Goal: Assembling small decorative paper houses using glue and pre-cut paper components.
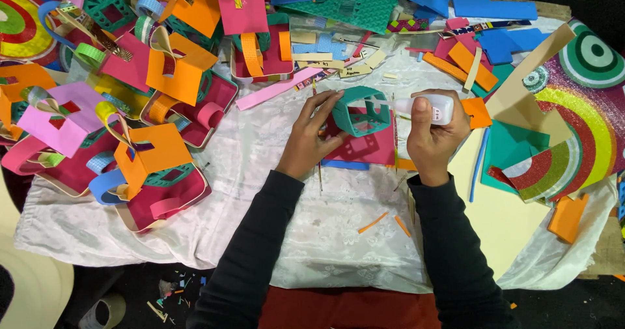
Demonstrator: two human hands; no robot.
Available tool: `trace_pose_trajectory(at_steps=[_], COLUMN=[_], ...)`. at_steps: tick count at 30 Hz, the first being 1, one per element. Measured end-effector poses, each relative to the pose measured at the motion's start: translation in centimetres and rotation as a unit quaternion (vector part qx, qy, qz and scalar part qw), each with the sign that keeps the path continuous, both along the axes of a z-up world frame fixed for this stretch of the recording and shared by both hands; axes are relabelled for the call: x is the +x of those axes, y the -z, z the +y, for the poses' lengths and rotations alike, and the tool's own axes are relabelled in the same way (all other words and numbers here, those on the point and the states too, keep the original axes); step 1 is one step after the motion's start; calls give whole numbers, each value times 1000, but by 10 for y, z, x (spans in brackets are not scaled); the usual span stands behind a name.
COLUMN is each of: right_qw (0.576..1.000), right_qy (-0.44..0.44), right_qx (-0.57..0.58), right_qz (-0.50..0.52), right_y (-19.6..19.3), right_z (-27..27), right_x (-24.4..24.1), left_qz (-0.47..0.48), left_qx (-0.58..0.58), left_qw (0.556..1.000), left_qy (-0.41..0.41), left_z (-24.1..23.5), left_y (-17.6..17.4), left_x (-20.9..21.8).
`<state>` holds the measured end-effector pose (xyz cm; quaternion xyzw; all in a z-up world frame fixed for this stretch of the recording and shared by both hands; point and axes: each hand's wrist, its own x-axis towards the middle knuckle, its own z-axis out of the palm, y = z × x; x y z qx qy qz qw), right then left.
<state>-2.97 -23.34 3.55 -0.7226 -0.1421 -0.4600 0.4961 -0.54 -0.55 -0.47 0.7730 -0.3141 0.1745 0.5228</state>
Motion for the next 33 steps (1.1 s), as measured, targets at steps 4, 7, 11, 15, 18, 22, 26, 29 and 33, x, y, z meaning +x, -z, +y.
trace_pose_trajectory(at_steps=[4, 7, 11, 15, 18, 22, 26, 29, 33], right_qw=[1000, 1000, 1000, 1000, 1000, 1000, 1000, 1000, 1000], right_qy=[10, 15, 20, 17, 23, 15, 23, 22, 28], right_qx=[0, 0, -4, -1, -2, 18, 15, 14, 11], right_qz=[-4, 0, 0, 0, 1, -4, -8, -8, -5], right_y=[1, 2, 3, 1, 2, 2, 2, 1, -2], right_z=[-1, 0, -1, -2, -2, -6, -6, -5, 0], right_x=[2, 1, 2, 0, 0, 1, 2, 2, 1], left_qz=[0, 5, 5, 9, 11, 34, 33, 37, 45], left_qx=[-1, -2, 1, 4, 3, -14, -7, -6, -10], left_qw=[1000, 1000, 1000, 1000, 1000, 999, 999, 999, 999], left_qy=[1, -1, 1, 5, 6, 7, 5, 7, 9], left_z=[1, 0, 1, 1, 0, 1, 1, 1, 1], left_y=[-2, -1, -1, -2, -3, -6, -5, -6, -6], left_x=[0, -1, -1, -1, -1, -2, -2, -1, -1])
